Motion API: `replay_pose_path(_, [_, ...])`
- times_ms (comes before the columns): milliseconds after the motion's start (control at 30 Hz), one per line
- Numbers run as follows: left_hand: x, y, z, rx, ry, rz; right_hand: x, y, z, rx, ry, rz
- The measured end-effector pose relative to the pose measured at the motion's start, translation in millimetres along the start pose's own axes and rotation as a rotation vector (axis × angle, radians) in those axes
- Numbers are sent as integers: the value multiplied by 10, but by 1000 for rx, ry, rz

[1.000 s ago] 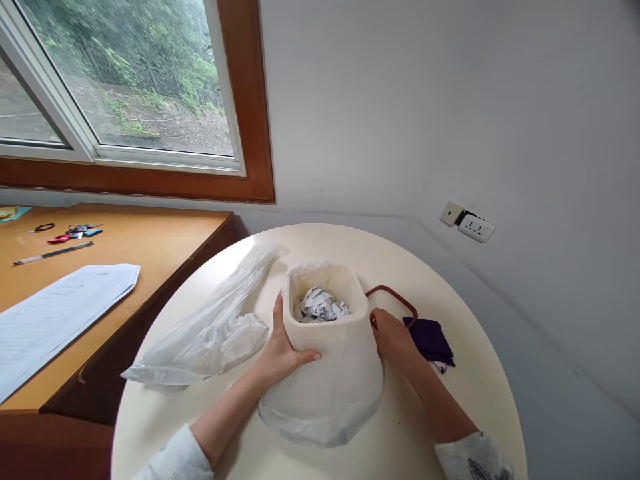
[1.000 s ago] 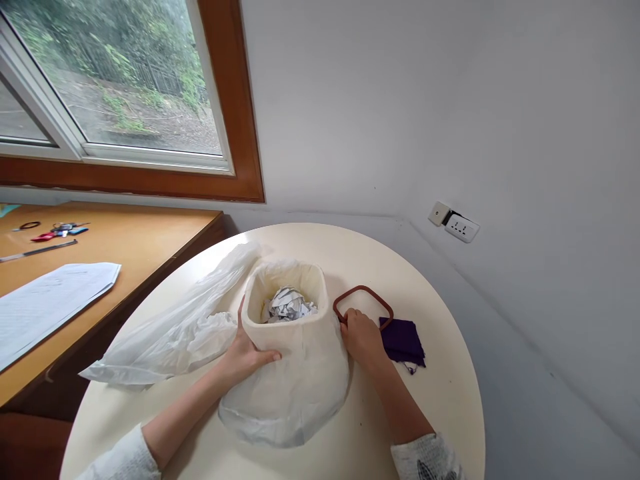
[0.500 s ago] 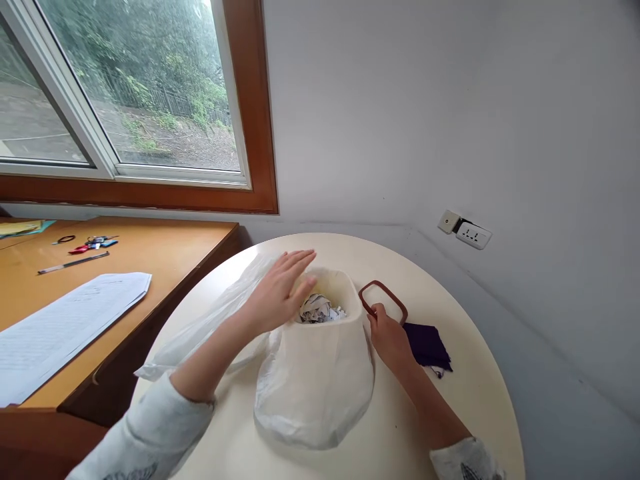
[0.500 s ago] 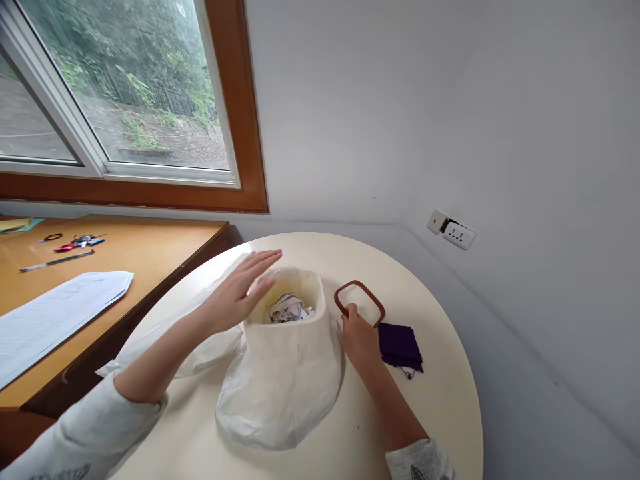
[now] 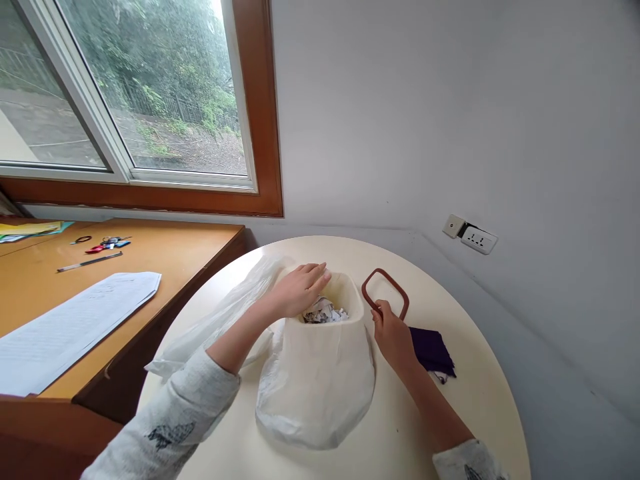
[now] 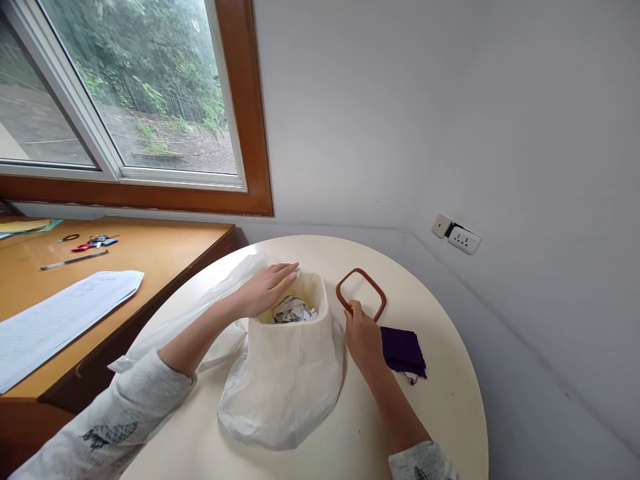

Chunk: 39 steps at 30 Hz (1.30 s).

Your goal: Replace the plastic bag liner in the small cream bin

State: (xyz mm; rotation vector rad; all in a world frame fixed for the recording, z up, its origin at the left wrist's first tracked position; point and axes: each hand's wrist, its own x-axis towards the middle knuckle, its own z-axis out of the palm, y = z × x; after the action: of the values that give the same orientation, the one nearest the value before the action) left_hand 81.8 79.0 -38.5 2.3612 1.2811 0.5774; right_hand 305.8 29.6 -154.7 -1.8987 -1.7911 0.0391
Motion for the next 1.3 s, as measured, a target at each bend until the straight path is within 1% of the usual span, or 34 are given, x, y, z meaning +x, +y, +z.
replay_pose_path(100, [28,-49,73,-269,172,-73,120,-12,-170,79,120,-47])
replay_pose_path(167, [61,-101,109,-434,288,-123,216,-72,-352,149,184,-86])
replay_pose_path(233, [85,-148,97,-538,406,-153,301,-186,-565,203,248,-140])
replay_pose_path(333, [61,-154,-35,-608,562,-167,363,-444,-862,212,353,-248])
replay_pose_path(400, [-3,-94,-165,-661,586,-145,354,-640,-995,173,392,-321])
replay_pose_path(467, [-90,4,-282,-732,522,-123,320,-827,-1059,128,394,-391])
replay_pose_path(500, [-134,58,-323,-763,464,-130,301,-910,-1067,104,388,-430])
replay_pose_path(533, [-174,109,-351,-782,391,-140,282,-985,-1060,82,381,-468])
replay_pose_path(633, [-248,214,-360,-820,113,-146,243,-1156,-991,26,372,-575])
replay_pose_path(667, [-255,230,-345,-825,43,-144,234,-1195,-961,14,379,-596])
replay_pose_path(700, [-253,237,-326,-828,5,-141,226,-1227,-933,4,386,-613])
replay_pose_path(733, [-245,237,-307,-833,-4,-137,217,-1252,-908,-6,390,-624])
replay_pose_path(767, [-233,232,-289,-844,12,-133,208,-1273,-888,-11,393,-634])
replay_pose_path(867, [-193,201,-260,-915,94,-124,175,-1315,-871,18,357,-678])
replay_pose_path(967, [-180,147,-281,-997,162,-146,150,-1327,-922,132,289,-723])
replay_pose_path(1033, [-193,98,-319,-1014,166,-168,152,-1305,-979,217,312,-714])
replay_pose_path(1100, [-219,44,-366,-985,124,-191,175,-1255,-1037,261,409,-644])
replay_pose_path(1167, [-246,-2,-406,-918,65,-219,215,-1181,-1077,253,478,-512])
replay_pose_path(1200, [-256,-20,-420,-881,36,-233,239,-1139,-1087,241,477,-443])
replay_pose_path(1233, [-260,-34,-427,-851,13,-246,264,-1097,-1089,234,444,-385])
replay_pose_path(1300, [-254,-54,-421,-808,-9,-267,315,-1019,-1071,237,307,-306])
